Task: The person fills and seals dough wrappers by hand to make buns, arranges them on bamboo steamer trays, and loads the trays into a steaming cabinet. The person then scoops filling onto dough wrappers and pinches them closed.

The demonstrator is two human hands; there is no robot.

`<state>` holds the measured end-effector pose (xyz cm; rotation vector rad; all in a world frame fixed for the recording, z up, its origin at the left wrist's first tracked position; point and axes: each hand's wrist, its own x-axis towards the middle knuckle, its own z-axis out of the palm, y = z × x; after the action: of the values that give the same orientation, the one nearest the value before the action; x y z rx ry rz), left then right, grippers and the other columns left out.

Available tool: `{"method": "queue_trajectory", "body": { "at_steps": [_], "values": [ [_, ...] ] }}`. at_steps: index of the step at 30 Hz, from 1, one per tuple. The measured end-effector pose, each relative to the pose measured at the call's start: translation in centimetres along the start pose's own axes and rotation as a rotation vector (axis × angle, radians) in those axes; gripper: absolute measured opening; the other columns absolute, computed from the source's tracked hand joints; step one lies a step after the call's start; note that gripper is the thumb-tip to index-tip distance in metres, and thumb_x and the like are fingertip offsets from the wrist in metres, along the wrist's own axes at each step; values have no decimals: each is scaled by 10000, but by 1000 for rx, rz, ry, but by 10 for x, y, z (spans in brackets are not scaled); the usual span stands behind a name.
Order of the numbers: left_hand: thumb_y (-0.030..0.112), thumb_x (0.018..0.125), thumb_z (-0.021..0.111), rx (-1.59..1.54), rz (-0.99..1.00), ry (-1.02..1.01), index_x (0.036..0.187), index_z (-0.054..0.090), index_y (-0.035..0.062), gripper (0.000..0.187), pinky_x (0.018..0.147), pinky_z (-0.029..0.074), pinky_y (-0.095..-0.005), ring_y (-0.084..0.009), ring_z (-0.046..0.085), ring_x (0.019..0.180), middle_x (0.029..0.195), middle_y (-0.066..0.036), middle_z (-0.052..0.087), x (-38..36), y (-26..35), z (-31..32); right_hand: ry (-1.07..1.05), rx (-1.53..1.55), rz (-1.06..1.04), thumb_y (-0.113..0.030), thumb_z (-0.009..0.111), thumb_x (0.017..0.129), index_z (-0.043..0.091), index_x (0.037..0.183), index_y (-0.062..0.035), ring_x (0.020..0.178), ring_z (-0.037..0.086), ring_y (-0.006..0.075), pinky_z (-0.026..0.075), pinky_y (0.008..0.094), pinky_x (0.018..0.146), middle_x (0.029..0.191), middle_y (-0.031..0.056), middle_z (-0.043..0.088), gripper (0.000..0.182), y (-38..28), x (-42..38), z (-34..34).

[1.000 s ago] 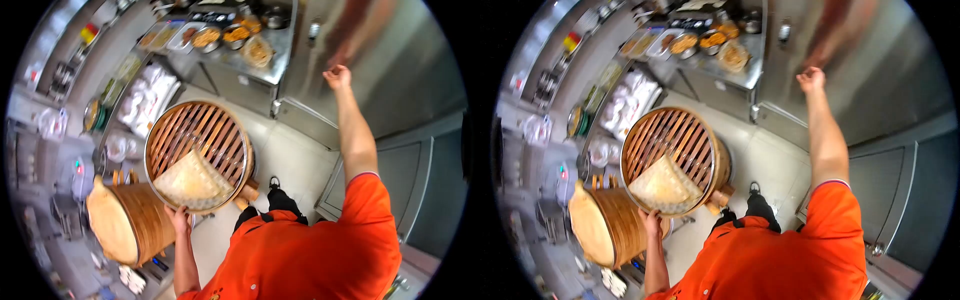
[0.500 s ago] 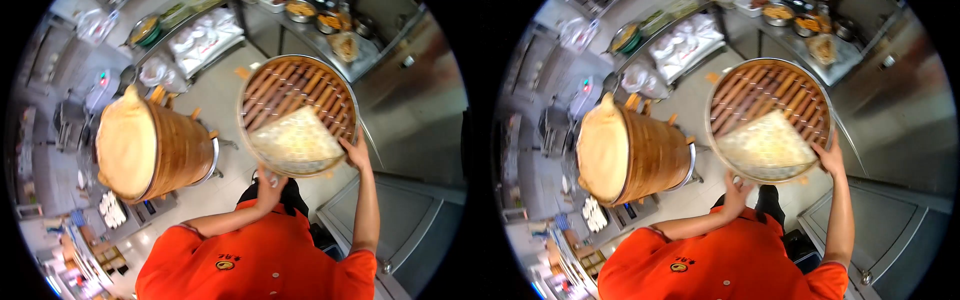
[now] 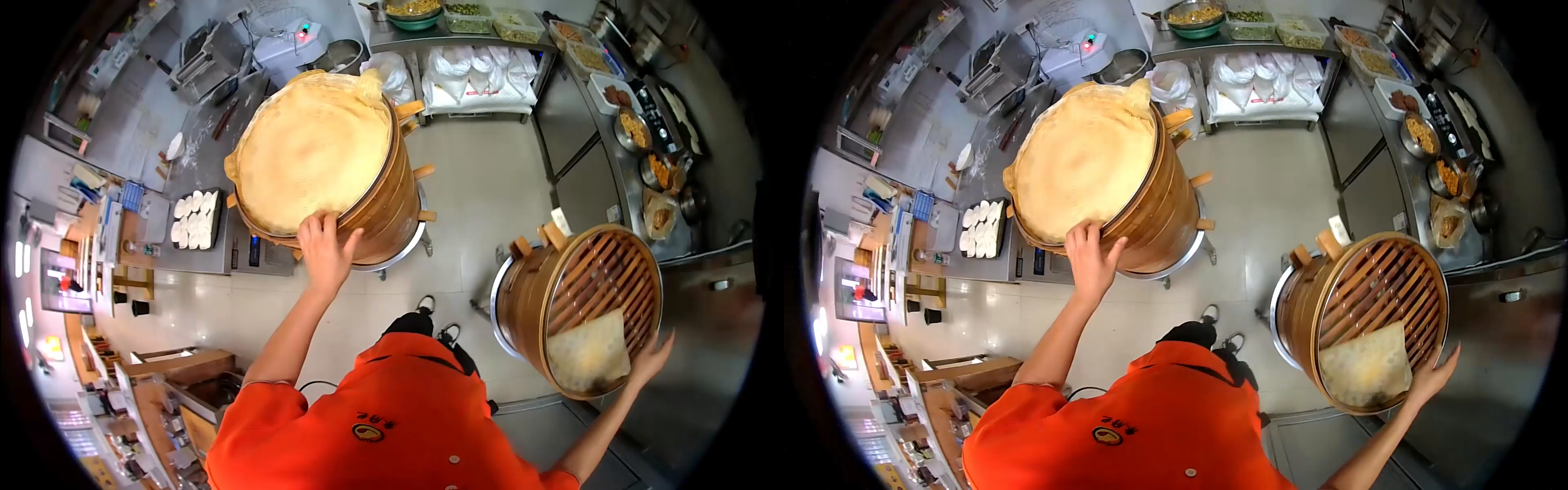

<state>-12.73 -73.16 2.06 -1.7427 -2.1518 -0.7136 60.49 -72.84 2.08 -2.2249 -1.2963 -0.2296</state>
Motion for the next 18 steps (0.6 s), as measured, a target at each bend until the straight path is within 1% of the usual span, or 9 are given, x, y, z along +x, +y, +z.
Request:
{"method": "queue_trajectory", "body": {
  "at_steps": [3,4,8,10,12,14,15,17,18],
  "values": [
    [374,860,802,64,-27,21,1152,620,39,481,979,346,-488,-355,524,1067,1106,-153,584,-6,-10,26,-121,434,-283,-99,593,1040,552,1428,-10,1300,568,333,425,412,1112,1397,181,598,400,-161,10,1],
    [401,865,793,95,-40,70,1081,632,52,441,943,331,-468,-340,522,1019,1033,-133,585,-3,-9,33,-148,343,-419,-68,615,1008,584,1386,-5,1287,577,332,427,413,1104,1370,179,618,385,-223,5,-3],
    [430,879,765,69,-38,99,1021,637,65,412,904,320,-453,-324,527,996,991,-118,589,7,-12,43,-512,475,-750,-126,728,916,610,1372,-56,1328,556,398,430,450,1136,1448,201,571,476,-392,-28,56],
    [434,884,748,71,-31,110,1031,641,62,414,901,317,-450,-320,528,990,978,-118,584,11,-11,52,-668,514,-934,-222,717,942,595,1400,-81,1386,480,441,393,490,1168,1487,197,535,495,-463,-54,94],
    [431,884,746,62,-28,116,1034,642,64,411,900,316,-448,-317,528,988,974,-115,586,22,-9,56,-730,618,-1042,-288,717,949,540,1458,-80,1414,432,470,360,520,1182,1516,260,472,578,-529,-80,137],
    [412,883,748,43,-35,93,1055,644,73,394,900,309,-443,-308,530,992,981,-103,591,32,-7,62,-901,818,-797,-337,724,941,444,1524,-50,1416,405,511,331,538,1194,1537,343,389,708,-592,-100,157],
    [412,883,748,40,-28,88,1055,644,73,394,900,309,-443,-308,530,992,981,-103,591,39,-6,64,-898,817,-788,-337,724,941,444,1524,-50,1416,405,511,331,538,1194,1537,343,389,708,-616,-105,171],
    [396,877,754,-4,-54,56,1068,645,79,386,904,304,-438,-300,532,1007,1012,-88,604,49,-3,62,-644,802,-807,-346,744,921,365,1555,-1,1421,377,542,321,535,1197,1542,391,334,815,-652,-106,200],
    [373,855,769,-24,-61,38,1081,645,87,386,916,302,-432,-283,534,1021,1045,-73,613,53,-5,63,-656,805,-811,-346,744,921,365,1555,-1,1421,377,542,321,535,1197,1542,391,334,815,-665,-99,211]
  ]
}}
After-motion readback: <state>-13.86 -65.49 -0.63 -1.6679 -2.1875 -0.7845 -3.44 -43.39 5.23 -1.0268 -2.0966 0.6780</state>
